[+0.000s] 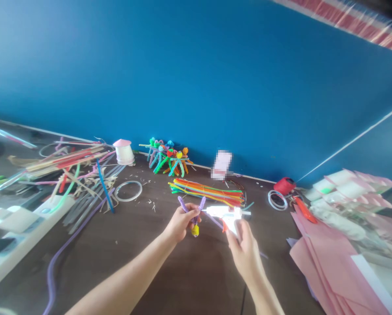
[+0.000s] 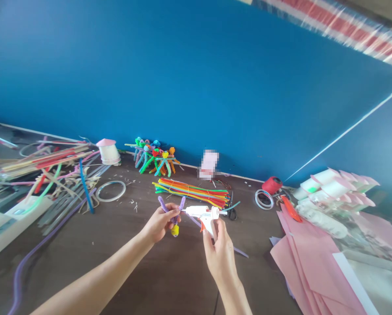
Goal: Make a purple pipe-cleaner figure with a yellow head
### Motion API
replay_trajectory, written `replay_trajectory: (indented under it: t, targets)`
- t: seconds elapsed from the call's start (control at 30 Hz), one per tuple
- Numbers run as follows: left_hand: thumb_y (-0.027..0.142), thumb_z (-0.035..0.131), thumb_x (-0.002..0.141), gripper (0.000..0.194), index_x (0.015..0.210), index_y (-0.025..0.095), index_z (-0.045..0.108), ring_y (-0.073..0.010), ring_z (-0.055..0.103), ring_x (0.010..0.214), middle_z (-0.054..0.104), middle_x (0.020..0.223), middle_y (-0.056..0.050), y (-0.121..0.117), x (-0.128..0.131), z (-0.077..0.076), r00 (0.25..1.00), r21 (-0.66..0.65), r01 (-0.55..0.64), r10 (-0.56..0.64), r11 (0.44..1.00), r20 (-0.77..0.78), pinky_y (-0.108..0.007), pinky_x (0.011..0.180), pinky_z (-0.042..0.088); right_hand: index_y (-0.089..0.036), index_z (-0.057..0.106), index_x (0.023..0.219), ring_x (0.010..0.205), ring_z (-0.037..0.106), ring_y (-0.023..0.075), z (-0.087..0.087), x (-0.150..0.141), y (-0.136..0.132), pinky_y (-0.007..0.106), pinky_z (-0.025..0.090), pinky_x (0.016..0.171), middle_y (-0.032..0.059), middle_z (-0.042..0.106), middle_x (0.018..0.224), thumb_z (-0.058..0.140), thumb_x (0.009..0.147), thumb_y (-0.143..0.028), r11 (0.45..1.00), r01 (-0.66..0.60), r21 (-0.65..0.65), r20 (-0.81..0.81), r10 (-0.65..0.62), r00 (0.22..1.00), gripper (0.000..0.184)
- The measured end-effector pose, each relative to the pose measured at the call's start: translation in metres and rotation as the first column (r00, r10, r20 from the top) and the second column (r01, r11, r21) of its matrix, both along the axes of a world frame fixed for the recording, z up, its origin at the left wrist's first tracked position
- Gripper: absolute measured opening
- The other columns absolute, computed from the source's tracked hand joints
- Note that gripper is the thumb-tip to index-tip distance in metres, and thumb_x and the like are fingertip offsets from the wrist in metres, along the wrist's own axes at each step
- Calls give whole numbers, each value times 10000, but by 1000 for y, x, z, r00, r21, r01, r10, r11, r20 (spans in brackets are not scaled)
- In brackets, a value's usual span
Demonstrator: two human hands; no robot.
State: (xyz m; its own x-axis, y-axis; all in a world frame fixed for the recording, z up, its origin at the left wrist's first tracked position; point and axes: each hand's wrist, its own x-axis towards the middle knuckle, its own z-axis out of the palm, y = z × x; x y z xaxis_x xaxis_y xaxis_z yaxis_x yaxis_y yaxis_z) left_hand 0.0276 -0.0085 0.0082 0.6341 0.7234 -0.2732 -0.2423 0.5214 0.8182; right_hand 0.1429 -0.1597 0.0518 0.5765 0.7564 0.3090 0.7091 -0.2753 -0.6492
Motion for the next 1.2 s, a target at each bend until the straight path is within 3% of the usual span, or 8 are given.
replay_trajectory:
  t: [0.3,0.47,0.6,0.87,1.03,1.13,1.2]
  targets:
    - [244,654,587,214,676,135,493,-79,526,474,618,616,-33,0,1,-1,1000,-19,-10,10,1000,10,-126,320,269,-170,444,1050,816,607,220,-1,-6,-3,300,484,669,96,608,915,449,814,-332,1000,-3,21,-85,5,996,286]
    - [255,654,596,198,660,125,519,-86,540,481,638,656,-58,-1,1,-2,999,26,-31,32,999,-24,-132,318,264,-167,433,1073,889,580,233,5,-12,-1,323,469,734,121,590,963,459,816,-293,997,-47,69,23,45,999,288]
    - [260,650,614,189,669,119,537,-66,483,391,598,517,-22,-4,1,1,997,88,-52,57,995,-51,-139,324,279,-180,471,974,790,586,223,7,-17,-1,321,470,674,100,581,869,454,820,-261,994,-96,58,166,86,982,175]
    - [275,655,607,207,673,117,540,-56,430,340,582,468,-18,-6,1,3,992,127,-87,97,988,-75,-150,326,266,-164,497,980,786,596,248,-2,-16,-2,349,486,653,117,591,850,465,809,-266,994,-83,70,380,51,924,202]
    - [191,634,574,135,616,121,526,-54,425,350,561,456,2,-4,4,-5,993,50,-117,118,992,-30,-152,330,265,-176,476,1018,849,600,230,9,-34,3,326,487,723,114,607,918,491,796,-241,980,-140,142,104,126,987,232]
    - [198,609,579,122,650,121,546,-61,445,367,545,471,18,-2,5,-9,989,-4,-147,146,989,-33,-154,332,261,-177,443,1107,928,581,222,19,-47,9,313,480,768,122,582,1034,480,798,-252,954,-227,194,-118,253,960,320]
    - [217,614,586,145,678,125,551,-72,485,408,573,529,4,0,4,-8,989,-23,-143,142,989,-31,-150,335,265,-173,455,1091,821,609,202,21,-46,9,295,497,697,105,607,963,491,790,-283,955,-152,255,-219,210,953,323]
